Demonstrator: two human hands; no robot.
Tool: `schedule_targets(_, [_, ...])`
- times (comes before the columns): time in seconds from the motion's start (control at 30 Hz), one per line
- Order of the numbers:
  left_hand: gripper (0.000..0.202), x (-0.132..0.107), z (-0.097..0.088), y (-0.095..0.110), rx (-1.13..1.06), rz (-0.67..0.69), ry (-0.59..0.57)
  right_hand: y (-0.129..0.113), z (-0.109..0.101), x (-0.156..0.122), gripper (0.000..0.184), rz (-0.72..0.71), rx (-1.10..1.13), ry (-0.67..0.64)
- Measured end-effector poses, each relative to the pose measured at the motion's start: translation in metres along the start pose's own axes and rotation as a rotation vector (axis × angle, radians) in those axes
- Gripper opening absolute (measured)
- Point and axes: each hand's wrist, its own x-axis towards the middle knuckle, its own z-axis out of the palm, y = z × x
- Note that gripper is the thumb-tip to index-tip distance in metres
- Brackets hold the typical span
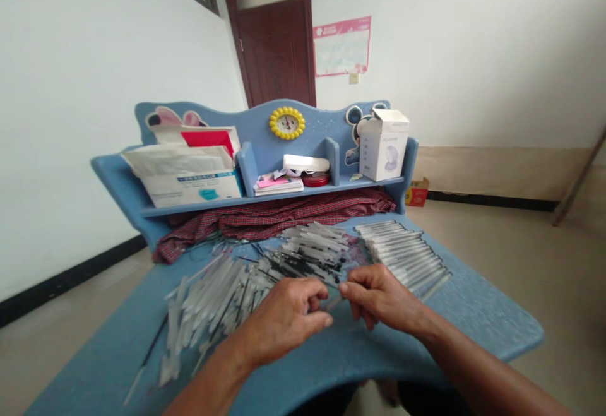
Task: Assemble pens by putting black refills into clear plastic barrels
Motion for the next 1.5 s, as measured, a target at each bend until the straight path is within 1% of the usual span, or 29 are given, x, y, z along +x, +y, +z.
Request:
schedule_targets(0.07, [0.007,0.0,-0.002,-0.003,-0.01,0.008,-0.022,-0.001,-0.002,-0.001,0.045,0.012,0.013,0.029])
schedule_targets(0.13, [0.008,0.0,-0.003,-0.004,0.0,0.039,-0.014,0.0,-0.004,-0.001,0.046,0.027,0.029,0.051])
schedule_targets(0.27, [0.007,0.0,0.0,-0.006,0.054,0.095,0.055,0.004,-0.002,0.001,0.047,0.058,0.09,0.083])
schedule_targets(0.47, [0.006,-0.001,0.004,-0.01,0.156,0.11,0.152,0.01,0.003,0.007,0.047,0.064,0.185,0.133])
schedule_targets(0.67, [0.009,-0.001,0.005,-0.012,0.272,0.142,0.208,0.011,0.007,0.008,0.049,0.082,0.253,0.149])
schedule_targets(0.83, [0.01,-0.003,0.009,-0.011,0.392,0.19,0.247,0.01,0.01,0.007,0.05,0.116,0.32,0.194])
schedule_targets(1.1, [0.011,-0.004,0.022,-0.01,0.658,0.285,0.281,0.017,0.013,0.001,0.056,0.165,0.278,0.252])
schedule_targets(1.23, [0.009,-0.006,0.03,-0.007,0.722,0.334,0.311,0.023,0.011,-0.001,0.059,0.181,0.258,0.265])
schedule_targets(1.33, [0.008,-0.008,0.033,-0.004,0.708,0.328,0.348,0.028,0.01,-0.003,0.057,0.185,0.346,0.239])
schedule_targets(1.4, [0.009,-0.008,0.034,-0.003,0.675,0.308,0.385,0.03,0.01,-0.005,0.053,0.17,0.422,0.175])
schedule_targets(1.5, [0.01,-0.007,0.036,-0.005,0.614,0.288,0.426,0.03,0.015,-0.008,0.044,0.131,0.465,0.065])
